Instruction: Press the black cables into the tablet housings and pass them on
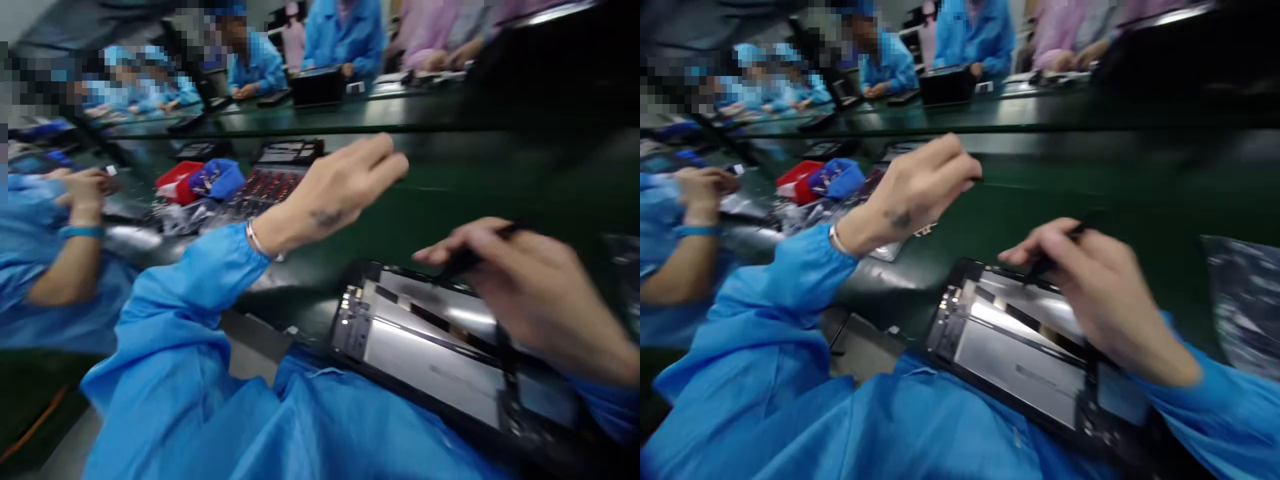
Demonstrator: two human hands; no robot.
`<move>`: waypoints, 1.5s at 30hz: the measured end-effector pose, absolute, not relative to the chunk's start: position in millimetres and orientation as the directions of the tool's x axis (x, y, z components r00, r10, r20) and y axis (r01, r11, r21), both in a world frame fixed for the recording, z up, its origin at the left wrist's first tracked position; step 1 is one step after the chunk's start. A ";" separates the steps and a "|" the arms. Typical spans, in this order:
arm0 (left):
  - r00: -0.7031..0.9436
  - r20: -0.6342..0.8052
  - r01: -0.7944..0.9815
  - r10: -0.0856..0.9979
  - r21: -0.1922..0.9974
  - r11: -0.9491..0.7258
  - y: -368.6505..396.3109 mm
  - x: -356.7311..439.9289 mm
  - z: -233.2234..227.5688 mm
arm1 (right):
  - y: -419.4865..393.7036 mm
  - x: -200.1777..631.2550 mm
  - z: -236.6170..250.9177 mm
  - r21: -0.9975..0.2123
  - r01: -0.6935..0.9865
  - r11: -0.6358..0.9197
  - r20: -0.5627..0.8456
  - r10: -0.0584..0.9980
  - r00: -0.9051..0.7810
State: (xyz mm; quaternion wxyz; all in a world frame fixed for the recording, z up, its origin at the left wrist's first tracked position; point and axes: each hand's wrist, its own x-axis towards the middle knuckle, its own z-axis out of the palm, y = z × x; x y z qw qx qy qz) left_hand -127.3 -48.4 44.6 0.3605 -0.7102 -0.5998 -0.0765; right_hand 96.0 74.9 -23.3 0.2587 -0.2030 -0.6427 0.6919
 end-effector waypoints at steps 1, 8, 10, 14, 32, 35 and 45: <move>0.394 0.544 0.855 0.741 -0.512 -0.078 -43.3 -106.6 38.0 | 72.7 95.8 -24.9 -0.984 -0.070 -0.164 -0.039 0.584 -0.811; 0.861 0.428 0.506 0.274 -0.769 -0.391 -25.2 -62.3 10.1 | 71.3 100.8 -27.8 -0.916 -0.167 -0.365 -0.104 0.617 -0.780; 0.872 0.403 0.487 0.276 -0.770 -0.412 -26.1 -62.4 9.5 | 73.4 104.8 -26.9 -0.930 -0.188 -0.315 -0.057 0.629 -0.775; 0.886 0.347 0.451 0.308 -0.798 -0.401 -31.6 -62.4 9.3 | 74.6 107.1 -27.4 -0.951 -0.176 -0.253 -0.017 0.612 -0.790; 0.364 0.556 0.916 0.747 -0.358 -0.180 -43.6 -60.9 9.6 | 67.7 111.9 -26.0 -0.688 -0.125 0.715 0.618 0.486 -0.618; 0.394 0.534 0.902 0.748 -0.381 -0.203 -47.1 -56.6 8.2 | 67.7 111.7 -27.1 -0.640 -0.104 0.761 0.637 0.450 -0.626; -0.061 0.356 0.965 0.932 -0.219 0.147 -75.7 -146.7 0.4 | 75.4 110.9 -32.2 -0.771 0.005 0.637 0.488 0.596 -0.638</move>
